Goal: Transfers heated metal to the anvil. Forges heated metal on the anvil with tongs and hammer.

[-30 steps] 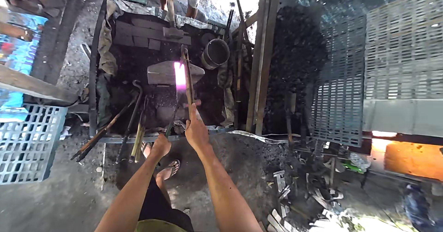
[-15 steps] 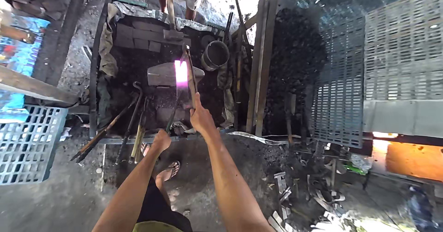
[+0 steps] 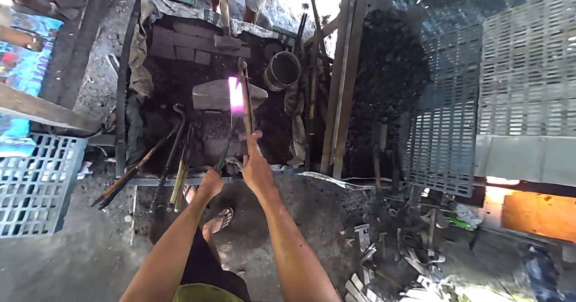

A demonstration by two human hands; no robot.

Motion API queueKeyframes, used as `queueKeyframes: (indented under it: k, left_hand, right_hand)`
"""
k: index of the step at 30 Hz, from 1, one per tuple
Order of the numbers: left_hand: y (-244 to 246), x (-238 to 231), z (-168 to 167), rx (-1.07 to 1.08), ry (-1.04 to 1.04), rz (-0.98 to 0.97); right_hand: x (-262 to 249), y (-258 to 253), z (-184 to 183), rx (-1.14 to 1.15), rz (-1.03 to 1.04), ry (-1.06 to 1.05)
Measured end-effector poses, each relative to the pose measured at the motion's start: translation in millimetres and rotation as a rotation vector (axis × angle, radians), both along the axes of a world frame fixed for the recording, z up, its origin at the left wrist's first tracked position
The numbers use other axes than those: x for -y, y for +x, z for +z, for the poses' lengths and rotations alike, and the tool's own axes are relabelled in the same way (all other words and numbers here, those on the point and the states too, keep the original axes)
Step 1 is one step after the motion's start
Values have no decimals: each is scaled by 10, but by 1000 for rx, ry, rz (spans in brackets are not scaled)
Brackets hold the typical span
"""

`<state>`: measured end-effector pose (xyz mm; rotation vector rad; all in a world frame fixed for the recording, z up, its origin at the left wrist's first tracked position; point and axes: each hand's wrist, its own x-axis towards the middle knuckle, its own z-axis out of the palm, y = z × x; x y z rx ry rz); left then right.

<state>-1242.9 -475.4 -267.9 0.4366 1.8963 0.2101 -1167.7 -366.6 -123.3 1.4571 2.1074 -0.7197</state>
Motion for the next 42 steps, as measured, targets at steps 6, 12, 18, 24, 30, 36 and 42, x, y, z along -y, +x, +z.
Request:
queueKeyframes:
  k: [6, 12, 18, 24, 30, 36, 42]
  left_hand:
    - [1, 5, -19, -3, -4, -5]
    - [-54, -25, 50, 1, -8, -8]
    - [-78, -68, -61, -13, 46, 4]
    - [-49, -80, -75, -6, 29, 23]
    - [-45, -88, -80, -2, 9, 15]
    - [-47, -89, -119, -14, 10, 13]
    - [-36, -77, -106, -13, 3, 34]
  right_hand:
    - [20, 15, -61, 4, -7, 2]
    - [-183, -82, 213, -15, 2, -42]
    - [-351, -135, 356, -65, -33, -68]
    - [-34, -35, 169, -7, -42, -47]
    - [-1, 3, 70, 1, -23, -28]
    - [51, 31, -14, -4, -23, -2]
    - [61, 64, -54, -36, -47, -14]
